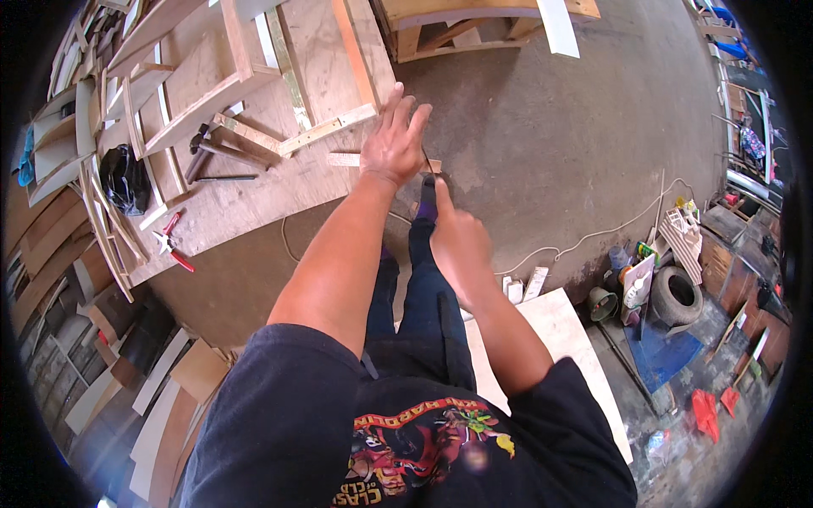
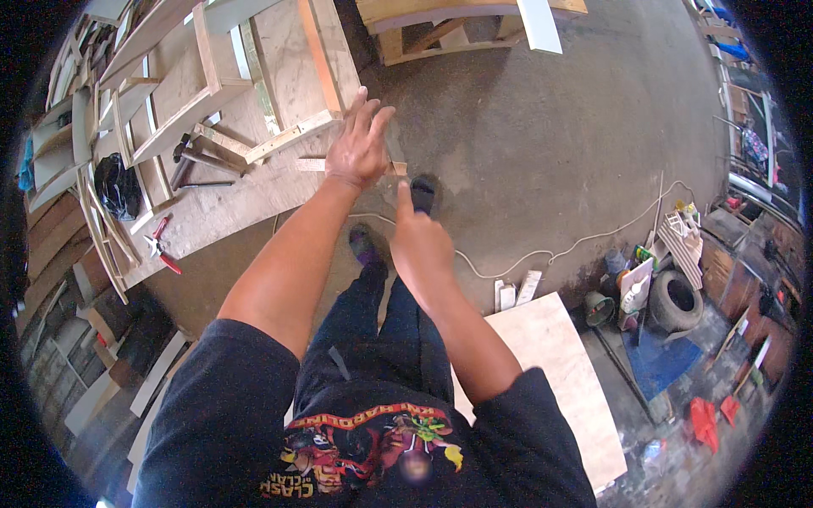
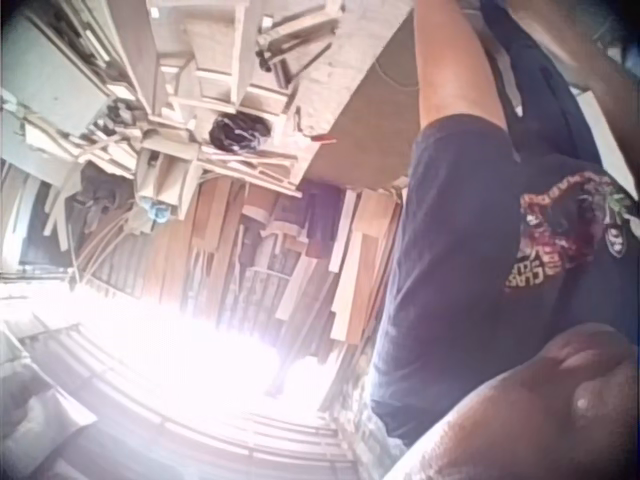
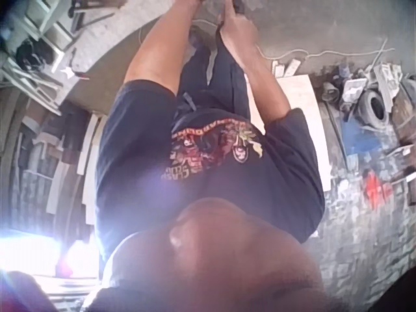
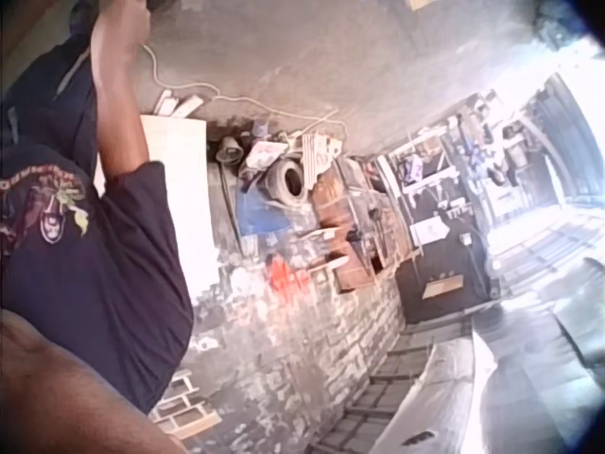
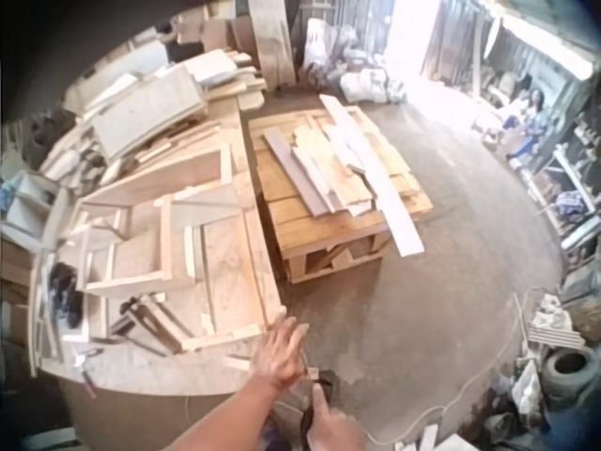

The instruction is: The person aligns wooden strips on a workbench, marks a cutting line with a pencil and a square, and then cuts a piece of wood with a handsaw.

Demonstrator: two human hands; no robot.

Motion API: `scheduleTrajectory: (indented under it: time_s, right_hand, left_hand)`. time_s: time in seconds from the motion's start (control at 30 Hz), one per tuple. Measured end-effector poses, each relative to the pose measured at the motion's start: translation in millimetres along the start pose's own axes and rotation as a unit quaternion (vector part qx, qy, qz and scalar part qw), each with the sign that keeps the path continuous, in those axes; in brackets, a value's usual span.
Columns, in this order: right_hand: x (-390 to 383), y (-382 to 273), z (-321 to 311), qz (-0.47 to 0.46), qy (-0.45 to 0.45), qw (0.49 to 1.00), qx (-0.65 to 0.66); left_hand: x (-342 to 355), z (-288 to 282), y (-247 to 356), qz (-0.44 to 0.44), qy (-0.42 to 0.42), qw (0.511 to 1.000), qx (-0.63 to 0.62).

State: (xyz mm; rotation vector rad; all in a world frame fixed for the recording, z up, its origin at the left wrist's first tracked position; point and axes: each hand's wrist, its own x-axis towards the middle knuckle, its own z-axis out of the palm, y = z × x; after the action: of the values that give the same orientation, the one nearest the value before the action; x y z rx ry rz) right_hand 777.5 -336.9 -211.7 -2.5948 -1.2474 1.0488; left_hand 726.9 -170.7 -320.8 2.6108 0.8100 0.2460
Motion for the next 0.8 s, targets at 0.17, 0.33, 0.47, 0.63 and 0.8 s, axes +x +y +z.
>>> scheduleTrajectory:
  time_s: [0.17,0.33,0.47,0.63,0.8]
  right_hand:
    - [20,-1,0,-0.004,0.027,0.999,-0.02]
    - [-4,1,2,0.005,-0.024,0.999,-0.045]
    - [25,-3,5,-0.015,0.049,0.999,0.0]
    - [-7,5,5,0.007,-0.009,1.0,-0.026]
    - [20,-2,-3,0.001,0.02,1.0,-0.001]
  left_hand:
    - [3,-4,9,0.01,0.027,0.999,-0.023]
    - [0,-1,3,0.009,0.017,1.0,-0.003]
    - [3,-10,11,0.003,0.019,0.999,-0.048]
    - [2,-3,5,-0.004,0.009,1.0,-0.028]
    - [1,-2,8,0.002,0.024,0.999,-0.042]
